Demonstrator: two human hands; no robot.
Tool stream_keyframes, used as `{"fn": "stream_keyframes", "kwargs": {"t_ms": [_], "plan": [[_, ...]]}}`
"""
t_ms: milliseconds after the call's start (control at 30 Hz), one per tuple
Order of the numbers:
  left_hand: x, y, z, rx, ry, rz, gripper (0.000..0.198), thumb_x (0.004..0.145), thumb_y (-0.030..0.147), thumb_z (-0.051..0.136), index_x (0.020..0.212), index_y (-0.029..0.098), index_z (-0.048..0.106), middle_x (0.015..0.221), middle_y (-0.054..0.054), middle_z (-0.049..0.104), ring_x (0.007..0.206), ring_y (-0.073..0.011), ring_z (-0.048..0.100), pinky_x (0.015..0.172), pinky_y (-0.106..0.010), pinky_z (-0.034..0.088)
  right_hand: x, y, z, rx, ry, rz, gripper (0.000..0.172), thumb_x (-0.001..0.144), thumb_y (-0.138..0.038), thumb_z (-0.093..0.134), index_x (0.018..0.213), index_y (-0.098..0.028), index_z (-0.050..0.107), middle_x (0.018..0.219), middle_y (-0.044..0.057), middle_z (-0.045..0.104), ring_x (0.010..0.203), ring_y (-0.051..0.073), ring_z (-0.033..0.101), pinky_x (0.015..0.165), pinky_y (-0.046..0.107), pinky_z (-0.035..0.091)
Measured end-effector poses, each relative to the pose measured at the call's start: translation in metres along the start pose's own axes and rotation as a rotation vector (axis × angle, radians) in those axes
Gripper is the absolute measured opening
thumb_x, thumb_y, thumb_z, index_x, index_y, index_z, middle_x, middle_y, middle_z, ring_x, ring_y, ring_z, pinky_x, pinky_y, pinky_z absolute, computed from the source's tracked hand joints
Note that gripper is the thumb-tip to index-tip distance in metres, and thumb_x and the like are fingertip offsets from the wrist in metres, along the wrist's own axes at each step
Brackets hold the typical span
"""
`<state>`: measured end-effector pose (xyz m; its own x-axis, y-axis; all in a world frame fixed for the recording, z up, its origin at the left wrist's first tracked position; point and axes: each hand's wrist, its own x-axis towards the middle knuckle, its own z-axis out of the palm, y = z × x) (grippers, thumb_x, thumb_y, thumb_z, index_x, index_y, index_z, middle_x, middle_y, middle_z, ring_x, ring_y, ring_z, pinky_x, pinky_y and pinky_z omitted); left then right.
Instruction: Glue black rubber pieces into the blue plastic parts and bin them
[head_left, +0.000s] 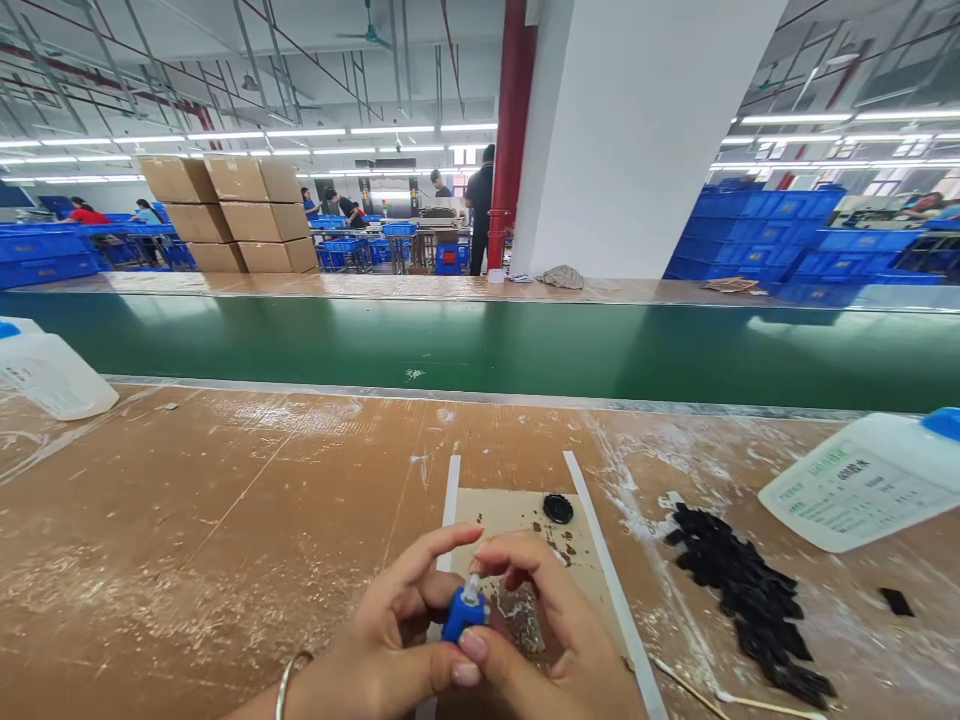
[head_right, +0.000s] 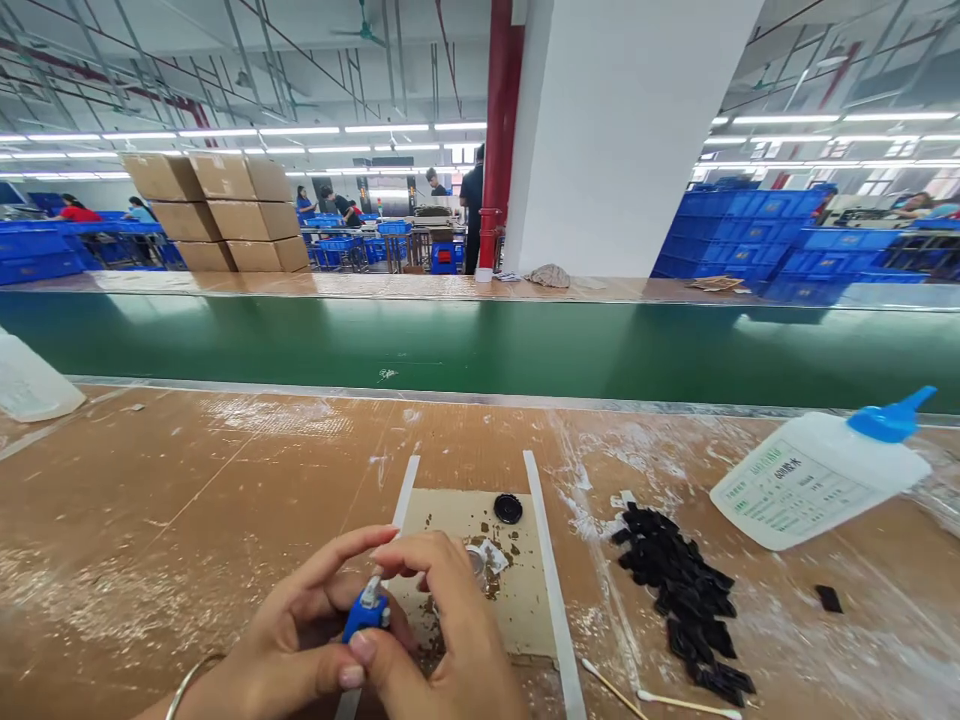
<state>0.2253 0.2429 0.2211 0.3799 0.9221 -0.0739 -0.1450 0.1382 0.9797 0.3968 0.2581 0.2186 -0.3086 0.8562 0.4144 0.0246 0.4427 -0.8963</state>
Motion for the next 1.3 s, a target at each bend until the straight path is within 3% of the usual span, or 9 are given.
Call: {"fn": "stream_keyframes", "kwargs": {"t_ms": [167, 300, 467, 600, 700, 800, 967, 1100, 1300], "plan": [[0.009, 0.004, -0.014, -0.079, -0.055, 0.037, 0.06, 0.074, 0.027, 0.072, 0.129, 0.031, 0.048, 0.085, -0.003, 0.07, 0.075, -0.016, 0.062, 0.073, -0.029, 0.046, 0.0, 0.004, -0.026, 0.05, -0.073, -0.131, 0.03, 0.09, -0.026, 0.052, 0.119, -0.034, 0.053, 0.111, 0.001, 0.058, 0.097, 0.016, 0.054, 0.082, 0.027, 0.046], [0.019, 0.001, -0.024, -0.117, 0.003, 0.036, 0.037, 0.071, 0.03, 0.074, 0.105, 0.023, 0.064, 0.079, -0.006, 0.07, 0.074, -0.0186, 0.062, 0.078, -0.035, 0.049, -0.006, 0.017, -0.079, -0.321, 0.066, -0.161, 0.019, 0.093, -0.021, 0.048, 0.107, -0.027, 0.059, 0.099, 0.001, 0.063, 0.093, 0.016, 0.057, 0.082, 0.027, 0.045], [0.028, 0.006, -0.026, -0.175, 0.197, 0.067, 0.03, 0.07, 0.031, 0.075, 0.098, 0.024, 0.067, 0.076, -0.003, 0.064, 0.073, -0.0177, 0.059, 0.077, -0.037, 0.053, -0.007, 0.035, -0.159, -0.773, 0.278, -0.022, 0.016, 0.092, -0.032, 0.049, 0.097, -0.024, 0.062, 0.098, 0.003, 0.065, 0.09, 0.021, 0.059, 0.081, 0.034, 0.045], [0.037, 0.015, -0.034, -0.201, 0.352, 0.056, 0.03, 0.074, 0.034, 0.071, 0.102, 0.025, 0.066, 0.076, -0.003, 0.06, 0.071, -0.0149, 0.055, 0.065, -0.025, 0.053, 0.012, 0.045, -0.209, -0.805, 0.293, 0.098, 0.024, 0.087, -0.039, 0.049, 0.091, -0.022, 0.065, 0.089, 0.005, 0.067, 0.079, 0.024, 0.06, 0.071, 0.036, 0.047], [0.044, 0.018, -0.041, -0.15, 0.459, 0.008, 0.031, 0.07, 0.032, 0.075, 0.099, 0.023, 0.067, 0.072, -0.002, 0.059, 0.066, -0.0129, 0.052, 0.059, -0.021, 0.05, 0.029, 0.061, -0.231, -0.783, 0.285, 0.106, 0.027, 0.083, -0.04, 0.05, 0.088, -0.02, 0.066, 0.083, 0.006, 0.068, 0.073, 0.024, 0.06, 0.067, 0.037, 0.048], [0.048, 0.018, -0.041, -0.115, 0.51, -0.046, 0.034, 0.063, 0.032, 0.08, 0.094, 0.021, 0.069, 0.066, -0.002, 0.058, 0.061, -0.0128, 0.049, 0.053, -0.02, 0.048, 0.033, 0.08, -0.236, -0.789, 0.293, 0.073, 0.027, 0.085, -0.037, 0.046, 0.089, -0.018, 0.065, 0.086, 0.009, 0.068, 0.076, 0.025, 0.061, 0.07, 0.039, 0.049], [0.048, 0.018, -0.038, -0.134, 0.589, -0.046, 0.025, 0.067, 0.03, 0.076, 0.088, 0.02, 0.07, 0.063, -0.001, 0.056, 0.059, -0.0112, 0.047, 0.05, -0.018, 0.044, 0.019, 0.091, -0.222, -0.82, 0.19, 0.004, 0.02, 0.091, -0.028, 0.044, 0.096, -0.018, 0.061, 0.096, 0.008, 0.067, 0.091, 0.025, 0.06, 0.081, 0.04, 0.047], [0.049, 0.016, -0.041, -0.15, 0.576, -0.066, 0.027, 0.064, 0.029, 0.077, 0.089, 0.021, 0.07, 0.062, -0.001, 0.056, 0.058, -0.0124, 0.047, 0.049, -0.021, 0.044, 0.016, 0.084, -0.212, -0.814, 0.11, -0.024, 0.015, 0.092, -0.022, 0.044, 0.097, -0.018, 0.059, 0.095, 0.007, 0.065, 0.09, 0.024, 0.059, 0.081, 0.04, 0.045], [0.055, 0.016, -0.036, -0.147, 0.578, -0.025, 0.032, 0.078, 0.032, 0.066, 0.108, 0.021, 0.066, 0.067, -0.001, 0.055, 0.061, -0.0112, 0.047, 0.051, -0.019, 0.044, 0.009, 0.046, -0.197, -0.748, -0.074, -0.061, 0.01, 0.093, -0.019, 0.05, 0.09, -0.022, 0.06, 0.089, 0.002, 0.063, 0.089, 0.021, 0.055, 0.079, 0.035, 0.044]]}}
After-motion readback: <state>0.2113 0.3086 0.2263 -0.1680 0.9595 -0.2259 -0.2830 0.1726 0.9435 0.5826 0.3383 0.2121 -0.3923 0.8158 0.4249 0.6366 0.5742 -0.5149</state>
